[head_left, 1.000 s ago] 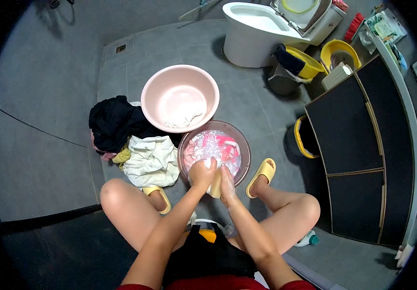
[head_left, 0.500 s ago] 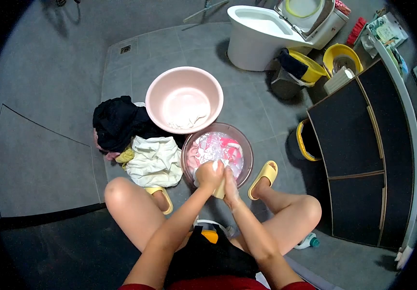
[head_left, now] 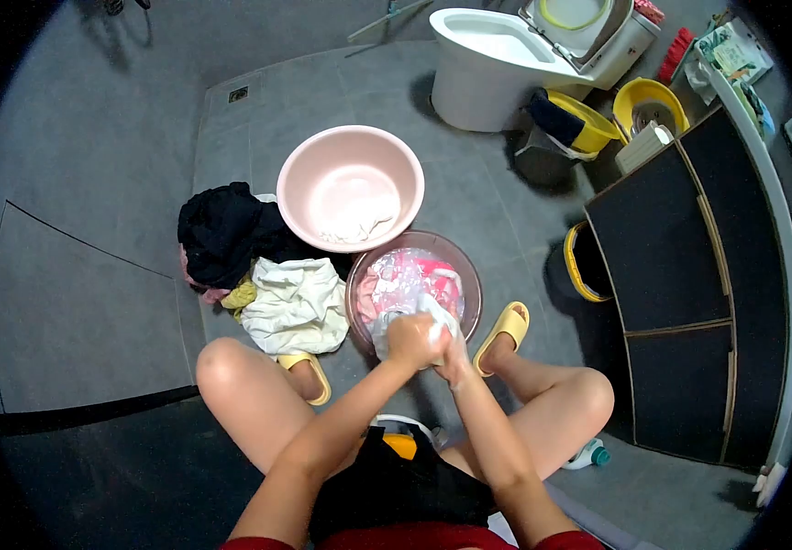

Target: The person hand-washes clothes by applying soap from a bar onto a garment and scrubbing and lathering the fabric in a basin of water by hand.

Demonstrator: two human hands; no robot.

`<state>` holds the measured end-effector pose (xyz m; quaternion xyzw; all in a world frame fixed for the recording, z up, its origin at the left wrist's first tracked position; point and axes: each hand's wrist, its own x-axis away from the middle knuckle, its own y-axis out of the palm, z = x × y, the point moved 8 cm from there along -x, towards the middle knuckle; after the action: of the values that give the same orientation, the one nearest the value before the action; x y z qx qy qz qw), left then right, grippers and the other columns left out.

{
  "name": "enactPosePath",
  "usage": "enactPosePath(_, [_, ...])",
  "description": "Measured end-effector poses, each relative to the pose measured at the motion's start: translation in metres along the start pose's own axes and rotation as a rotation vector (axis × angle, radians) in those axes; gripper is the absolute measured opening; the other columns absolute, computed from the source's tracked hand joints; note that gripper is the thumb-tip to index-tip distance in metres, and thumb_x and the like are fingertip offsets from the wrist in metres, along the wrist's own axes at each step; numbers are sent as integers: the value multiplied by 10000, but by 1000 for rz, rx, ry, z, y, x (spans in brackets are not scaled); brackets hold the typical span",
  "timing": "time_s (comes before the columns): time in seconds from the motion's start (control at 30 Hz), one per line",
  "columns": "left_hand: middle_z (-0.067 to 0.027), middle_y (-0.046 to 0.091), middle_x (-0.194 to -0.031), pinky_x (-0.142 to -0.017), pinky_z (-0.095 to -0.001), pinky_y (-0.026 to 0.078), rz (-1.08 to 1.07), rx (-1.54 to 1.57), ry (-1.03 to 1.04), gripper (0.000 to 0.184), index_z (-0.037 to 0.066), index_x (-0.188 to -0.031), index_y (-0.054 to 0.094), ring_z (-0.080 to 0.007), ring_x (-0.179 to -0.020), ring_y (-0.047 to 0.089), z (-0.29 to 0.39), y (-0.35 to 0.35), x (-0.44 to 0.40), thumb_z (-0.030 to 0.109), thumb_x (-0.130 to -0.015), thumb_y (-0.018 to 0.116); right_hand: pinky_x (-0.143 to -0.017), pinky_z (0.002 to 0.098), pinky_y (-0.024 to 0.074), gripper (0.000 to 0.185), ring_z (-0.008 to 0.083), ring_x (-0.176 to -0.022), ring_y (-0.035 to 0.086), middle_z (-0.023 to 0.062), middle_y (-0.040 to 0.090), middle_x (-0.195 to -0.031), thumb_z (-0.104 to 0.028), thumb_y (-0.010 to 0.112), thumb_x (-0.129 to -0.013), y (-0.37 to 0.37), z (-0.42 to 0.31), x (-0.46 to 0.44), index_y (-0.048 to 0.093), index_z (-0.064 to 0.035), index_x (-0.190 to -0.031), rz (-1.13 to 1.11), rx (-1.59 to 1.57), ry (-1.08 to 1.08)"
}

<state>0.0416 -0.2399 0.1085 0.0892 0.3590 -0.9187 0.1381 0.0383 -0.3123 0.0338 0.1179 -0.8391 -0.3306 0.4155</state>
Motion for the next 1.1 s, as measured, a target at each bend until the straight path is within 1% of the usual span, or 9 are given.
enactPosePath(0.13, [-200,573,-660,-590,-416,435,-33,23,-488,360,7,-669,588,-365,-643,562,-60,7,-8,358,-725,532,-807,287,415,627,151,-1001,467,64,470,-1109,-401,442,-857,2,-4,11,237,0,-1293,171,367,-373])
enactPosePath(0.23, [-210,579,-808,-684,-365,432,268,140,-523,364,-16,-824,562,-326,-768,566,-83,2,0,341,-775,514,-795,304,424,547,157,-961,486,61,485,-1068,-340,423,-864,1,-17,9,268,-17,-1278,41,281,-416])
enactPosePath(0.27, [-193,558,-897,-759,-325,404,177,480,-605,338,-20,-919,528,-281,-854,542,-105,22,5,301,-819,495,-776,320,440,471,181,-947,507,68,489,-1077,-298,399,-862,-3,-23,3,315,-48,-1251,-58,133,-400])
enactPosePath(0.47, [-66,595,-831,-680,-241,410,148,1165,-669,227,29,-976,580,-68,-773,513,-92,43,21,187,-829,510,-784,378,465,621,235,-905,561,110,551,-1008,-566,372,-817,-2,-47,7,456,-30,-1120,79,-61,-156])
enactPosePath(0.57, [-63,599,-674,-578,-259,423,60,707,-397,143,43,-783,625,-110,-604,544,-51,26,20,172,-775,562,-776,357,466,630,205,-960,538,103,519,-1093,-569,393,-814,-29,-24,-12,455,-27,-1129,51,85,-11])
enactPosePath(0.67, [-79,538,-518,-450,-371,396,40,235,228,198,99,-494,547,-276,-482,515,37,-8,12,197,-653,612,-793,278,429,617,166,-937,529,74,528,-1058,-558,391,-826,-64,3,-37,460,-30,-1138,227,413,-38])
enactPosePath(0.8, [-145,512,-507,-446,-388,371,97,123,-48,266,59,-533,575,-302,-464,515,-2,-4,7,220,-745,573,-919,279,313,593,166,-1045,422,97,439,-1149,-504,349,-869,-16,0,3,419,-5,-1182,141,486,-10])
enactPosePath(0.93, [-192,507,-528,-467,-433,363,86,80,-482,413,26,-549,567,-357,-494,511,-52,2,5,325,-817,471,-890,270,329,489,151,-1035,415,82,474,-1092,-407,307,-912,1,-8,14,443,5,-1137,224,741,-415])
enactPosePath(1.1, [-164,529,-529,-451,-418,377,-14,48,-77,338,42,-540,563,-328,-479,518,12,-4,19,261,-787,487,-688,296,430,508,121,-757,520,-9,540,-805,-545,337,-853,-17,0,3,504,-80,-971,245,233,-120])
